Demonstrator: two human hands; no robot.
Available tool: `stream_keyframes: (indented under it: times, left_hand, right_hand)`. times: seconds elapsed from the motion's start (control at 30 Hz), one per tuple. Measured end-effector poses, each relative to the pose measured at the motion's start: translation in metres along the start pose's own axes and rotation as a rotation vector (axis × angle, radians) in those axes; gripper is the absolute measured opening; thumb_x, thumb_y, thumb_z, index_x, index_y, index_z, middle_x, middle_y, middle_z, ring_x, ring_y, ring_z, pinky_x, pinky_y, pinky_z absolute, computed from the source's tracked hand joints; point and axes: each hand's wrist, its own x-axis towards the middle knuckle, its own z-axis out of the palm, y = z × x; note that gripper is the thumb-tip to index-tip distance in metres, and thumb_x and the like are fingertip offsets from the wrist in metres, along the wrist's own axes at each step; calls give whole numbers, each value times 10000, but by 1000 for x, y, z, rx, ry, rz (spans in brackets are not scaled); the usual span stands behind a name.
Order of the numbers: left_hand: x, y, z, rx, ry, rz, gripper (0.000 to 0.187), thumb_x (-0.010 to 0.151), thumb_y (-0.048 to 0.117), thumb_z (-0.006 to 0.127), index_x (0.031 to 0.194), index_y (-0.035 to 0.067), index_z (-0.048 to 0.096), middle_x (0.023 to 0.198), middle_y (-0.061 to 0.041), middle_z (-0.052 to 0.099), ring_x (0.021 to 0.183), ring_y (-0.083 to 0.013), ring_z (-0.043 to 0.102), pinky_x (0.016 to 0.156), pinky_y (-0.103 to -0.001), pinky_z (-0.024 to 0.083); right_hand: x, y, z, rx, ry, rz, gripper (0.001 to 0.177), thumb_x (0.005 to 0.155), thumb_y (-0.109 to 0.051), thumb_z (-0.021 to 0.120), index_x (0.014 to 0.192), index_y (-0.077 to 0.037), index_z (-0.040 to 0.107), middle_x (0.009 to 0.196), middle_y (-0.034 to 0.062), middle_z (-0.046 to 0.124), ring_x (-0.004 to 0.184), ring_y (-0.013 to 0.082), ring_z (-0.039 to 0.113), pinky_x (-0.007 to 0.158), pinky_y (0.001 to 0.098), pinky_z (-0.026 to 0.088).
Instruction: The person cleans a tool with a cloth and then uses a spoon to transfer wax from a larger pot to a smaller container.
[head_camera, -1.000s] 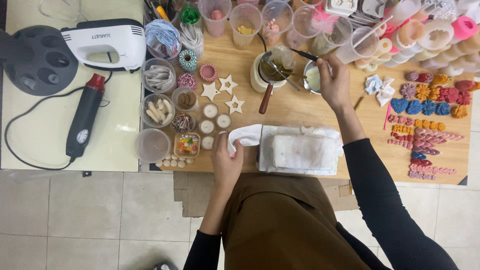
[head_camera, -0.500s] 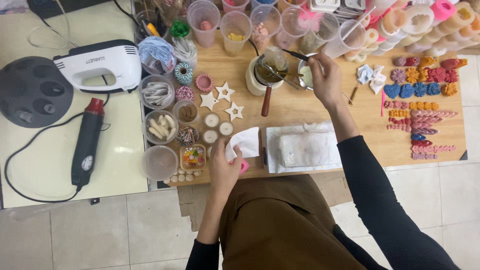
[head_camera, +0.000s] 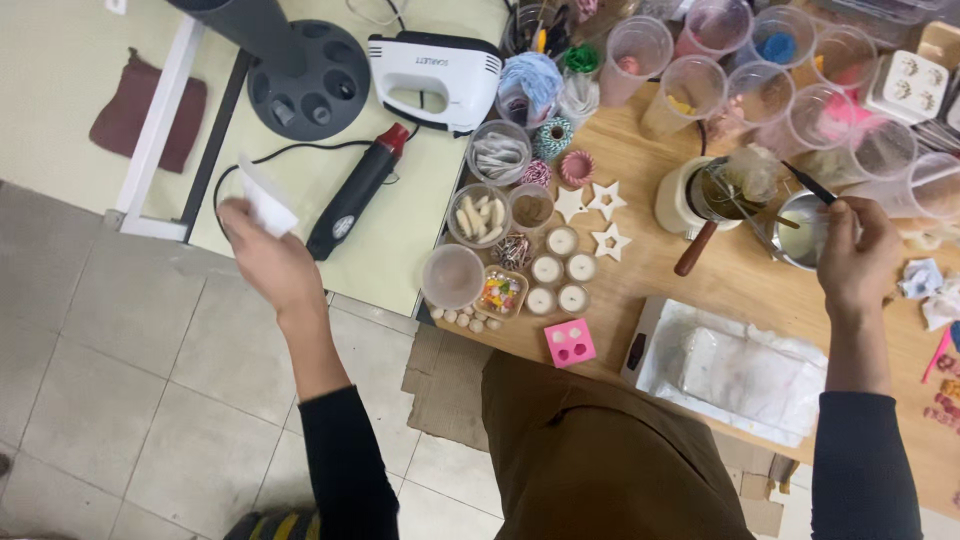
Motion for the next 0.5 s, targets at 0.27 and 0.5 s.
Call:
stream_keyframes:
  times: [0.27,0.5]
  left_hand:
    - [23,-2,66,139,-601,170,481,937,85,700,1291,-86,423,987,-304,679,908,-500,661,792,-562,536]
    - [50,11,55,141,-1005,-143,502,919,458,791,1086,66,525,1006,-221,718,967,-350,710,884,-447,543]
  right_hand:
    - [7,9,2,13,-15,-62,176,1170,-52,553,1082,50,666,1012,79,691,945,95,588,901,281,465]
    - [7,-3,1,86,12,104,168,1186,-105,596,1115,20,683,957,59,655,827,95,522,737,275,415]
